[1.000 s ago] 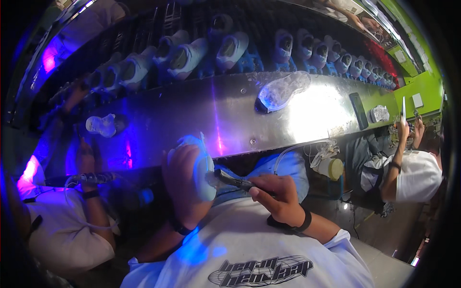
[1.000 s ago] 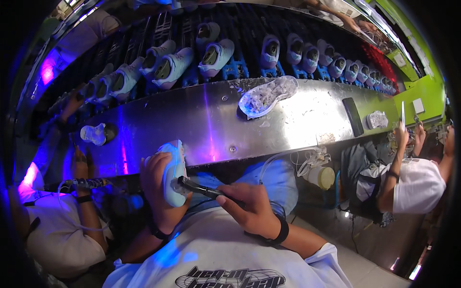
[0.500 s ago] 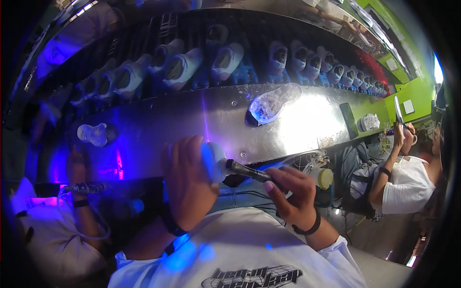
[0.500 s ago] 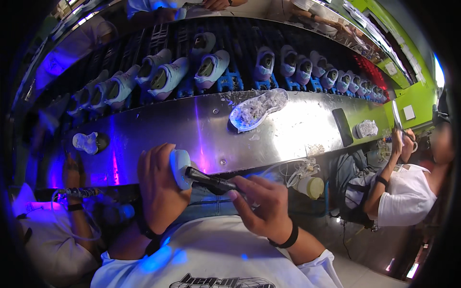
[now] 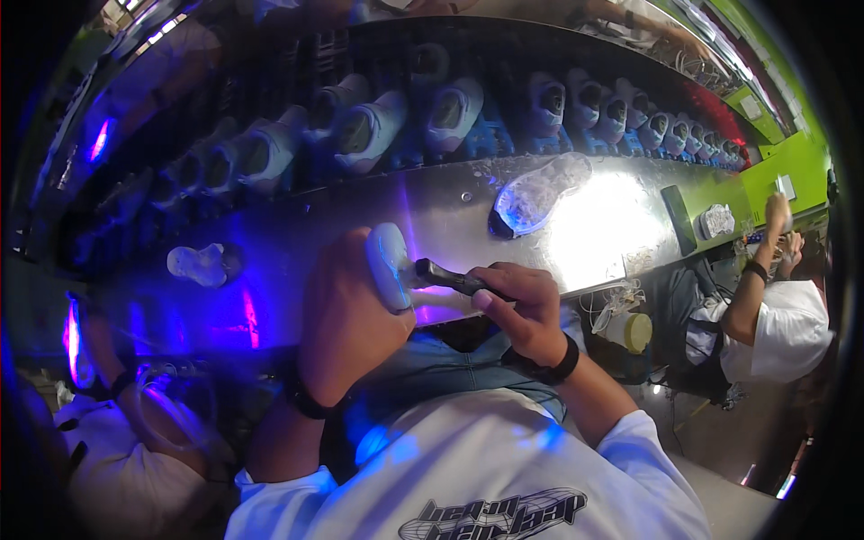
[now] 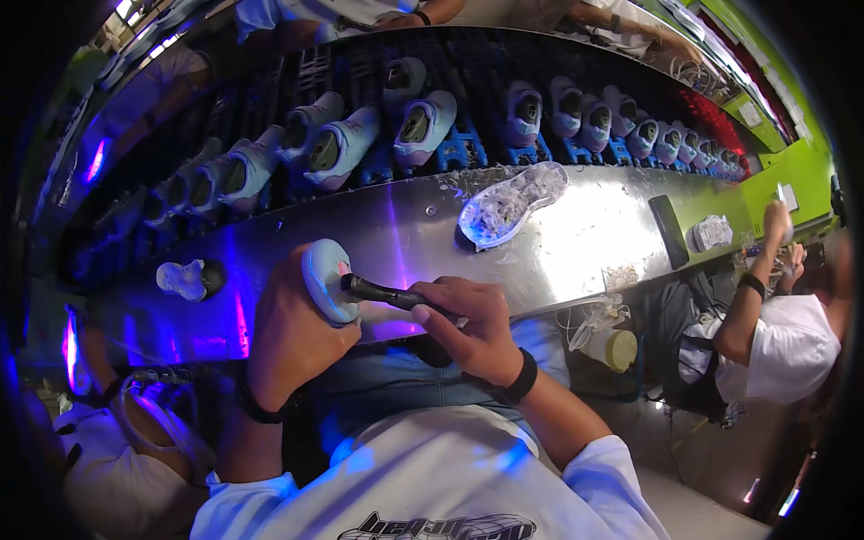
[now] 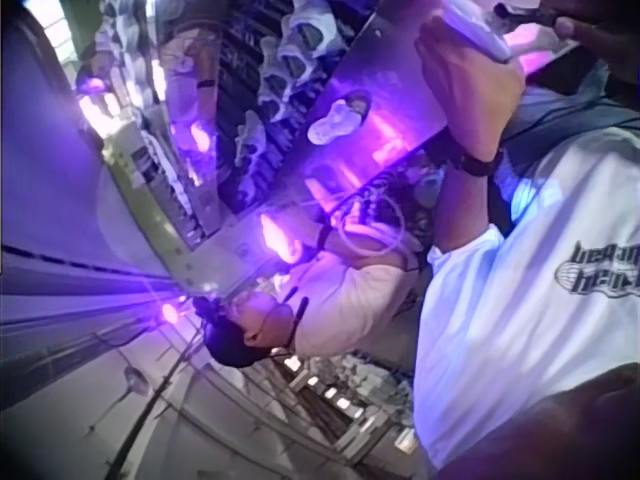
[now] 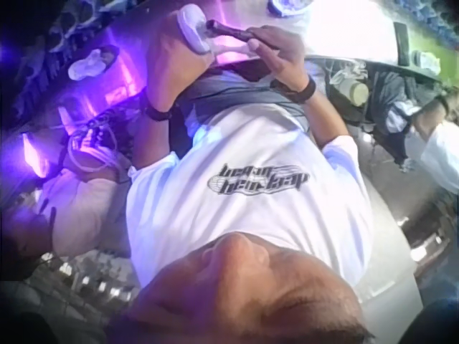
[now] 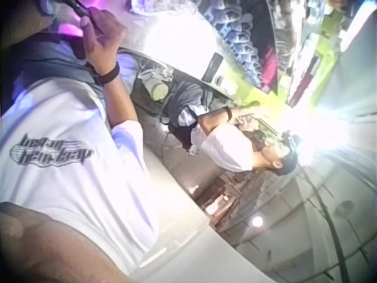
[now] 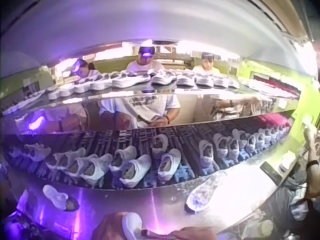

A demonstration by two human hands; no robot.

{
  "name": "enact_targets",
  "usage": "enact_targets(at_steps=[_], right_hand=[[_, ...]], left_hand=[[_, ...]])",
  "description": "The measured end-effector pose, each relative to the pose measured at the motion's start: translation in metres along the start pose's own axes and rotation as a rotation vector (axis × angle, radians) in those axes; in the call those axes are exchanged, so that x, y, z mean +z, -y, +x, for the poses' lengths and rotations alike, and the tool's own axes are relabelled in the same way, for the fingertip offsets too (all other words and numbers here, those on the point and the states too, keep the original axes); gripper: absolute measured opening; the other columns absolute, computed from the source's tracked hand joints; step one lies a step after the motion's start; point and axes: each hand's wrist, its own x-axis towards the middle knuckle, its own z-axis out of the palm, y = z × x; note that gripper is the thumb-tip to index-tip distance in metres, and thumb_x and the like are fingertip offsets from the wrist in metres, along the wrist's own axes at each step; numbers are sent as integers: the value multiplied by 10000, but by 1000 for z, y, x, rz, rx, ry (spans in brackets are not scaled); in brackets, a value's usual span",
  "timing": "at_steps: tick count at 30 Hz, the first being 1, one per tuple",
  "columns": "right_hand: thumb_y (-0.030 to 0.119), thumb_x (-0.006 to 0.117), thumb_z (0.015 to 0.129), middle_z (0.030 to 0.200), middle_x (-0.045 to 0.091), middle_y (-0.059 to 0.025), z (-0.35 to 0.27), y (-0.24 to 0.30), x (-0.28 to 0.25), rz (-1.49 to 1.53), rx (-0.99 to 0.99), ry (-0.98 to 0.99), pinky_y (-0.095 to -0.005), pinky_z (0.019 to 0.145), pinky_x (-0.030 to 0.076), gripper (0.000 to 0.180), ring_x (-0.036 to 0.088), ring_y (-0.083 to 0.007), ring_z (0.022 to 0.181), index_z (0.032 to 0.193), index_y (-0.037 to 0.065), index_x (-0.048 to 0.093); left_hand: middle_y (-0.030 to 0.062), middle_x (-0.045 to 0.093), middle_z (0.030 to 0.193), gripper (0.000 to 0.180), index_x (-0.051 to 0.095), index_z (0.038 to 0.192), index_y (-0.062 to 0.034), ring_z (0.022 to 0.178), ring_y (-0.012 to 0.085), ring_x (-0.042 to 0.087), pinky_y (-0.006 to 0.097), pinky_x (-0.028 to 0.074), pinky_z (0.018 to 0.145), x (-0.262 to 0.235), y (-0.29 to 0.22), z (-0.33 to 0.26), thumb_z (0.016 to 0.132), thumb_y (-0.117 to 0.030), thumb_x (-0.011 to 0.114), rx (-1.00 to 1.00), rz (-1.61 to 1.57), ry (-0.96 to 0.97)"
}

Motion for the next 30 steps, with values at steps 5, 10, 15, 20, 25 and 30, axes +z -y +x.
enact_targets(at_steps=[5, 10, 15, 20, 25, 30], right_hand=[[100, 745, 911, 779, 672, -133, -6, -12, 15, 9, 10, -1, -325, 621, 473, 236, 608, -199, 644, 1108, -28, 759], [137, 738, 926, 754, 656, -142, -19, -23, 29, -83, 65, 11, -348, 619, 478, 233, 612, -227, 633, 1091, -27, 757], [144, 729, 955, 816, 692, -120, -34, -25, 33, -168, 168, 0, -315, 662, 482, 237, 643, -185, 721, 1079, -57, 751], [183, 721, 987, 784, 687, -110, -36, -4, 20, -66, 341, 13, -320, 629, 473, 242, 619, -168, 682, 1072, -42, 754], [166, 708, 987, 772, 664, -133, -18, 37, 8, -130, 230, 45, -341, 609, 465, 218, 621, -208, 660, 1074, -30, 744], [148, 702, 974, 771, 650, -167, -13, 57, 0, -220, 203, 66, -362, 613, 466, 209, 625, -269, 668, 1077, -30, 735]], left_hand=[[196, 706, 1066, 563, 670, 1131, -18, 1016, 413, 687, 477, 554, 912, -10, 12, 15, 624, -118, 893, -102, -27, 178], [205, 719, 1085, 575, 701, 1148, -10, 1027, 407, 701, 468, 561, 920, -17, 35, 17, 635, -156, 914, -135, 0, 285], [253, 635, 1320, 783, 593, 1337, 6, 1211, 424, 628, 461, 520, 1024, -22, 58, 9, 665, -206, 933, -215, -22, 368], [215, 532, 1511, 1037, 296, 1601, 30, 1411, 321, 521, 421, 411, 1172, -16, 87, -12, 787, -171, 907, -238, -318, 211], [148, 428, 1607, 1010, 207, 1648, 30, 1472, 222, 404, 387, 343, 1216, -3, 74, -45, 863, -118, 825, -257, -853, 100], [122, 350, 1675, 938, 243, 1647, 29, 1544, 214, 310, 369, 213, 1265, -12, 31, -60, 866, -108, 744, -342, -1029, 183]])
